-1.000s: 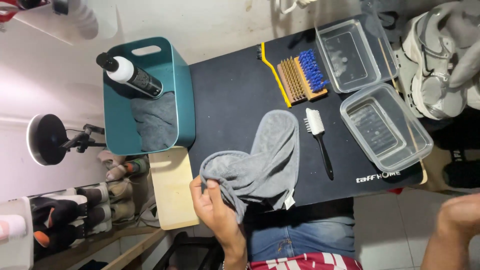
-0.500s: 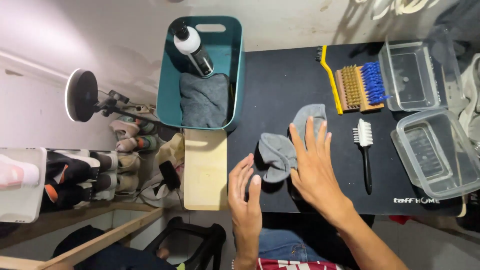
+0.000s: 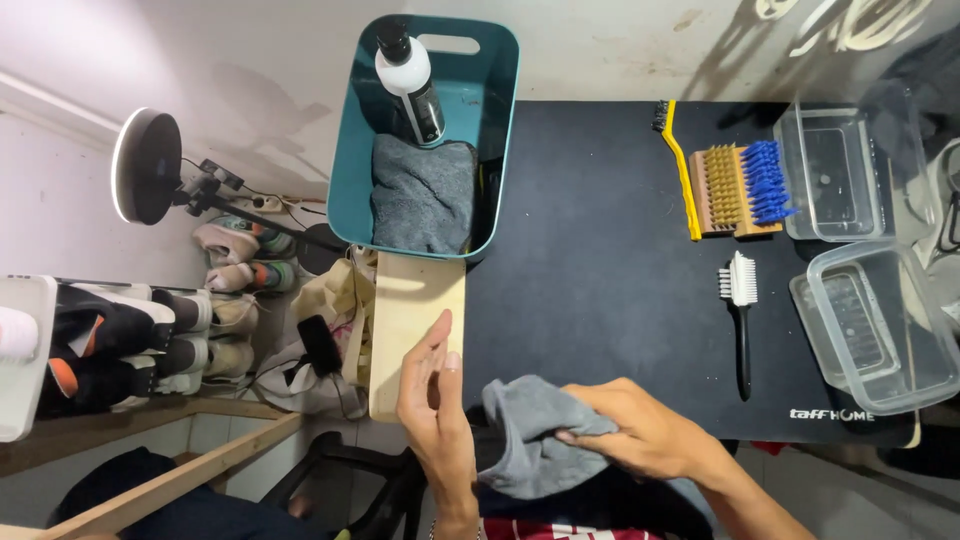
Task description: The person removes a blue insole from a white sneaker and cleans it with a brush and cleaning solution. They then place the insole back into the shoe and wipe the shoe's exterior with a grey cloth.
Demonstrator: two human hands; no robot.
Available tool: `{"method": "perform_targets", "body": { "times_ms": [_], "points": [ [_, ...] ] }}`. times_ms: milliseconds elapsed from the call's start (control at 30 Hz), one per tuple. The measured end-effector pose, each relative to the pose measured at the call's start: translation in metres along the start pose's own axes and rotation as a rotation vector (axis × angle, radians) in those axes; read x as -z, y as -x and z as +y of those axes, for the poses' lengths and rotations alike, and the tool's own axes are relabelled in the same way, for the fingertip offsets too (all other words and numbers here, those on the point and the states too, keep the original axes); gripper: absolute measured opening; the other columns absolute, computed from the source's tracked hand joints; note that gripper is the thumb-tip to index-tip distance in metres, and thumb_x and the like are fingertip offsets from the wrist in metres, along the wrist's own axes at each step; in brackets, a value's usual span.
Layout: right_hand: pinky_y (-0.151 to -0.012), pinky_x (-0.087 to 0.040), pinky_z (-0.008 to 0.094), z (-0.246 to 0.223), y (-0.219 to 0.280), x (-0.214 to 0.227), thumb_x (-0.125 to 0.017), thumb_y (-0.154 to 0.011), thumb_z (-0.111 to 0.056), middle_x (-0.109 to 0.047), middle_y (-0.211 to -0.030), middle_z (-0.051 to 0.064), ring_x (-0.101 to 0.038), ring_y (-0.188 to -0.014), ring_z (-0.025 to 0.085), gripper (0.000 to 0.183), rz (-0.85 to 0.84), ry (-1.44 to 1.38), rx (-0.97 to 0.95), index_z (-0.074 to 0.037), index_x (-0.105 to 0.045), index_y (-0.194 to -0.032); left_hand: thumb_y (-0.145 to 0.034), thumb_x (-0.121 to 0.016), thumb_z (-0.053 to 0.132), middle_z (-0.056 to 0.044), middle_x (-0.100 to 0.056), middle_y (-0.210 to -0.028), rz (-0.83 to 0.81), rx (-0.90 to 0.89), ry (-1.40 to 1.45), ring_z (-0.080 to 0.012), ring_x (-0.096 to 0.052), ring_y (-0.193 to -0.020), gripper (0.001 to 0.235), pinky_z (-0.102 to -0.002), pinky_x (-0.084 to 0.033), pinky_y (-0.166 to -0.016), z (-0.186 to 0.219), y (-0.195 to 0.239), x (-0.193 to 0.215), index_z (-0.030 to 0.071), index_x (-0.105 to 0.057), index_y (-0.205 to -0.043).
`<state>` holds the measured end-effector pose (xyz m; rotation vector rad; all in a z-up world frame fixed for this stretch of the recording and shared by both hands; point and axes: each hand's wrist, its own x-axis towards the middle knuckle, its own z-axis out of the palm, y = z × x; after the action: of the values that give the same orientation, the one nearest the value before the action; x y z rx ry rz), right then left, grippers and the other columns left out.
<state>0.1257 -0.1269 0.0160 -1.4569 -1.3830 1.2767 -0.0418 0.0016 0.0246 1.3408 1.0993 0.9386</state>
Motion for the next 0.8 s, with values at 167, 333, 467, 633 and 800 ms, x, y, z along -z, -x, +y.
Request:
{"method": "perform_targets", "body": {
  "times_ms": [167,333,467,633,800],
  "points": [
    [-0.092,-0.051,0.033,0.034,0.031,0.018,-0.062,-0.091,-0.025,-0.072,-0.115,0.01,-0.066,-0.103,0.021,0.045,0.852,-0.375,-0.325,0.0,-0.066,-0.128,-0.097,-0.056,0.022,-0.009,-0.08,-0.119,-0.116,0.084,-0.025,-0.0179,-0.074,-0.112,0.029,-0.028,-0.057,-0.094,0.008,0.004,-0.009,0.007,-0.074,-0.115],
    [-0.121,-0.035,0.051,0.011,0.032,0.027,-0.032,-0.091,-0.038,-0.05,-0.153,0.027,-0.047,-0.143,0.038,0.077,0.992,-1.052,-0.315,0.004,-0.038,-0.155,-0.1,-0.055,0.037,-0.023,-0.07,-0.132,-0.456,0.089,0.238,-0.031,-0.068,-0.126,0.05,-0.039,-0.056,-0.108,-0.003,0.001,-0.033,0.001,-0.059,-0.134],
    [-0.104,-0.046,0.038,0.006,0.043,0.039,-0.078,-0.073,-0.024,-0.05,-0.145,0.011,-0.054,-0.129,0.022,0.11,0.453,-0.577,-0.241,-0.011,-0.015,-0.163,-0.075,-0.06,0.072,-0.011,-0.062,-0.143,-0.763,0.144,-0.079,-0.0258,-0.058,-0.136,0.092,-0.042,-0.046,-0.111,0.022,-0.004,-0.045,0.013,-0.049,-0.145],
    [-0.109,-0.041,0.032,-0.017,0.038,0.046,-0.067,-0.09,-0.032,-0.057,-0.142,0.006,-0.054,-0.13,0.014,0.078,0.332,-0.359,-0.166,-0.005,-0.036,-0.156,-0.079,-0.081,0.032,0.001,-0.076,-0.09,-0.635,0.148,-0.056,-0.0136,-0.074,-0.089,0.032,-0.027,-0.056,-0.085,0.031,0.003,-0.052,0.011,-0.066,-0.098],
    [-0.084,-0.048,0.029,0.005,0.05,0.042,-0.069,-0.093,-0.024,-0.063,-0.098,0.004,-0.062,-0.092,0.014,0.029,0.597,-0.472,-0.132,-0.004,-0.064,-0.113,-0.087,-0.062,0.023,-0.001,-0.071,-0.081,-0.492,0.146,0.111,-0.0113,-0.068,-0.081,0.013,-0.029,-0.053,-0.076,0.041,0.011,-0.054,0.01,-0.063,-0.089]
  ]
}}
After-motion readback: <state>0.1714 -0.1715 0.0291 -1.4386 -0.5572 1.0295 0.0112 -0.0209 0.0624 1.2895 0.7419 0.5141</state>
